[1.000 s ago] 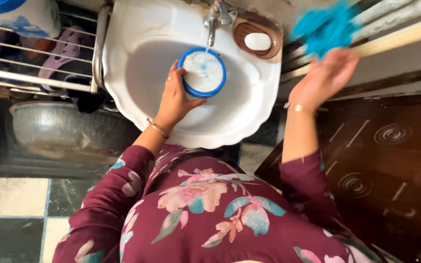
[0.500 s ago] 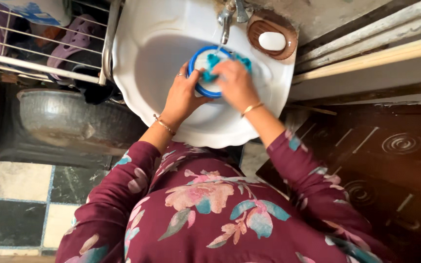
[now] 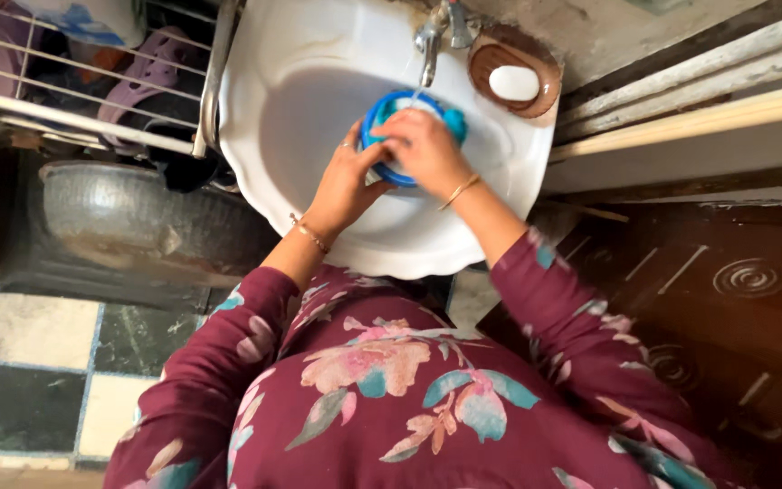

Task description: The person washes a plastic container in a sink with a sponge, then moves to a tiled area to sweep the floor with a hand broom and fill a blue bucket with water from a tap using a mug.

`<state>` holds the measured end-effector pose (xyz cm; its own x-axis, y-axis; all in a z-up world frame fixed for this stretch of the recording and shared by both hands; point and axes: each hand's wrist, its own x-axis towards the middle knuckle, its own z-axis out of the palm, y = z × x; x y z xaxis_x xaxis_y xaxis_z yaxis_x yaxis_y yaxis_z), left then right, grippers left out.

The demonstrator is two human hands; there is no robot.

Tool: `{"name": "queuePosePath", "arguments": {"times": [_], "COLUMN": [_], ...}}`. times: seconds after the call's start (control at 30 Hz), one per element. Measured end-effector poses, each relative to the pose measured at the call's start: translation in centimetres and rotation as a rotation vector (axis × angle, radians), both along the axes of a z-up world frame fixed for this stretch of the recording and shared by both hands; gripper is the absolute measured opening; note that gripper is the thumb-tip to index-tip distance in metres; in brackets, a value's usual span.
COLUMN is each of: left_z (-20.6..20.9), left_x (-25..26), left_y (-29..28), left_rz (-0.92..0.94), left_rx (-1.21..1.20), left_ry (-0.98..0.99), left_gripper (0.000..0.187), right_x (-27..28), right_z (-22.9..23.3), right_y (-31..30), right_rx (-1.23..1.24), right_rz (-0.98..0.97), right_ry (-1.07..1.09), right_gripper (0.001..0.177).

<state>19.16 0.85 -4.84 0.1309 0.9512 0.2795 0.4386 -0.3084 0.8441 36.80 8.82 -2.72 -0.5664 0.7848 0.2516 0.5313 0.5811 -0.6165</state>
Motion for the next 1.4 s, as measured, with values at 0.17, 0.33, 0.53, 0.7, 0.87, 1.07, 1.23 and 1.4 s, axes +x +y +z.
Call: {"name": "queuePosePath", "arguments": {"times": [0.17,0.33,0.53,0.7,0.87,1.07,1.23,1.4], "left_z": [-0.3,-0.1,0.2,0.3,0.1,-0.1,-1.6,-3.2], "left_x": [0.2,0.0,-0.1,0.2,0.1,0.5,1.6,3.4], "left_y": [-0.1,-0.4,-0.2,-0.5,-0.5,-0.2,-0.7,1.6], "left_rz": [0.000,-0.007,-0.026,-0.018,-0.035,-0.011,0.153,0.290], "left_rx": [0.039,-0.063,0.029,-0.012,-0.013,-0.050,-0.184,-0.583], "left_ry": [0.026,-0.019,0.026,-0.014,0.030,-0.003,-0.321,-0.579], "left_gripper": [0.046,0.043,0.043,0.043,0.042,0.053,0.065,0.047], "right_x": [-0.2,-1.0,-1.2,-1.0,-1.6,-0.8,0.0,0.1], "right_z": [-0.1,0.7,0.8,1.2,0.9,1.3,2.2,2.3], "right_y": [1.4,0.8,-0.7,0.3,-1.0,-0.7,-1.3,-1.3], "right_rx": [0.207,-0.017,-0.044,0.074,-0.018,-0.052,-0.041,-0.013], "right_rz": [-0.112,-0.185,-0.179,-0.293,-0.113,-0.140,-0.114,-0.030], "right_ry": [0.002,0.031,0.006,-0.084,-0.028,0.004,0.075,-0.054], "right_gripper": [0.019,0.020,0.023,0.022,0.020,0.021,0.024,0.017]}}
